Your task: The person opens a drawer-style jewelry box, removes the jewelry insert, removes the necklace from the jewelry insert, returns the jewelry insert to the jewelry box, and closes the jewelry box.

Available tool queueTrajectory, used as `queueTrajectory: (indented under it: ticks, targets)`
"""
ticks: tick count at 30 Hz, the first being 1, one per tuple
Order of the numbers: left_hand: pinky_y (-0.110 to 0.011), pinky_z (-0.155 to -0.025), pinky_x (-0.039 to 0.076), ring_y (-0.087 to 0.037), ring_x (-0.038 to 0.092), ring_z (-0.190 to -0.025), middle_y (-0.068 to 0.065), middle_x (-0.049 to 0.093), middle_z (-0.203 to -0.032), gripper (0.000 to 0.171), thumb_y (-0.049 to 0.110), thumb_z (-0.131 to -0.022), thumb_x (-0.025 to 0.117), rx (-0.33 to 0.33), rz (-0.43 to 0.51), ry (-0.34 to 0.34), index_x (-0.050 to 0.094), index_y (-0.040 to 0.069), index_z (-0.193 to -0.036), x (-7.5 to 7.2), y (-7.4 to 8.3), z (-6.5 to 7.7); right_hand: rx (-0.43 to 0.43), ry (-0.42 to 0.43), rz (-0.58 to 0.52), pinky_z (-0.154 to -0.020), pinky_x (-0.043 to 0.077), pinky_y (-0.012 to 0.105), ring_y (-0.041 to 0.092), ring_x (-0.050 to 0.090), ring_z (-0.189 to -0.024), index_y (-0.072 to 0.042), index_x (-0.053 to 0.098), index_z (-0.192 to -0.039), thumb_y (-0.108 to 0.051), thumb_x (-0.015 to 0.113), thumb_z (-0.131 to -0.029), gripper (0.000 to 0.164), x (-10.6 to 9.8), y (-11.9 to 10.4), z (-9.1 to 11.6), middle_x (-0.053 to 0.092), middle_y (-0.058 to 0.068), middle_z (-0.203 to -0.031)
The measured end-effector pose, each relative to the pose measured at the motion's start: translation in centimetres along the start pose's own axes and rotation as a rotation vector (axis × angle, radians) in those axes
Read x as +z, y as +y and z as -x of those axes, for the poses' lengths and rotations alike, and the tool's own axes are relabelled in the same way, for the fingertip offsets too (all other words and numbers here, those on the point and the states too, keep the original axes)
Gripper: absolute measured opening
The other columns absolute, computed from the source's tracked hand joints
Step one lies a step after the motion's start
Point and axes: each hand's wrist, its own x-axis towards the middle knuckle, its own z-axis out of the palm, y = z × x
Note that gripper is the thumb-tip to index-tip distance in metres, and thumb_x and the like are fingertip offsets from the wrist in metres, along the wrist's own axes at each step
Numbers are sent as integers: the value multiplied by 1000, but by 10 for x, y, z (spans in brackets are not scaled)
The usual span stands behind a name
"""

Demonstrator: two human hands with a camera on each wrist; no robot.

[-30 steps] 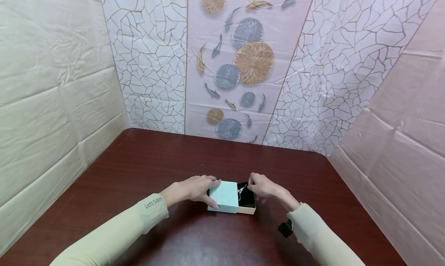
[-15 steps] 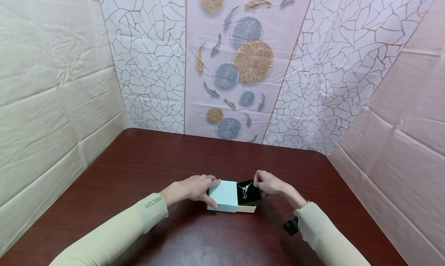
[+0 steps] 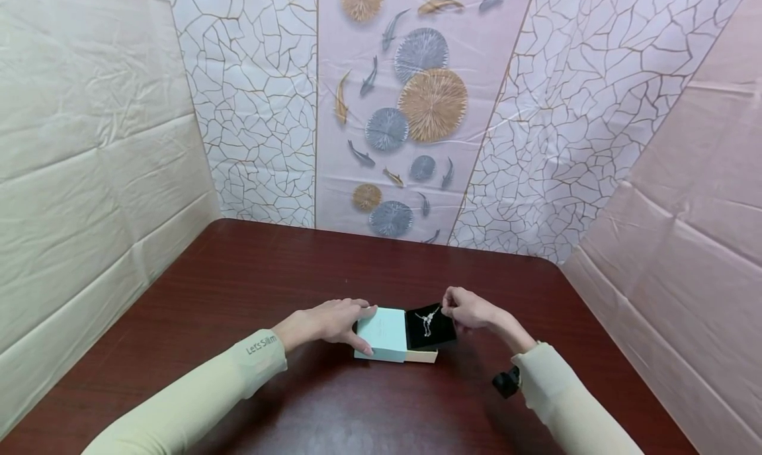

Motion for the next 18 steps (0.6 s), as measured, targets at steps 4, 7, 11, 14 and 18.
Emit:
queueTrajectory:
  ticks: [4,7,11,14,18]
  targets:
    - [-43,-101,45,-27,52,-127,-13,44,-149,91,58,-77,72,4,0,2,40,12,-148,1,0,0,-12,5,9,-44,43,31,14,49,-46,2,47,-93,-1,47,-97,5,-4,-1,2,52,9,-65]
    - [-43,-101,45,-26,53,-127,-12,44,-149,91,59,-77,72,5,-4,2,39,12,-148,2,-1,0,-38,8,13,-44,43,30,14,49,-47,2,47,-93,-1,47,-98,6,-7,-3,4,51,8,-63]
    - [-42,-101,46,-26,53,-127,-12,44,-149,91,59,-77,72,5,-10,9,40,13,-148,2,-2,-1,-66,15,12,-42,42,29,16,50,-46,2,46,-93,-3,46,-99,7,-11,-7,6,50,7,-61]
    - [-42,-101,46,-25,53,-127,-11,45,-149,91,59,-76,72,1,-14,13,41,13,-147,2,-2,-1,-84,23,10,-41,42,28,18,52,-46,2,46,-94,-3,46,-99,8,-15,-10,7,52,8,-60]
    - [-41,-101,46,-24,54,-125,-9,46,-148,90,60,-76,72,-5,-16,8,42,13,-147,1,-1,-1,-105,38,-2,-41,42,27,17,53,-47,3,46,-94,-4,46,-99,9,-20,-13,8,53,8,-61]
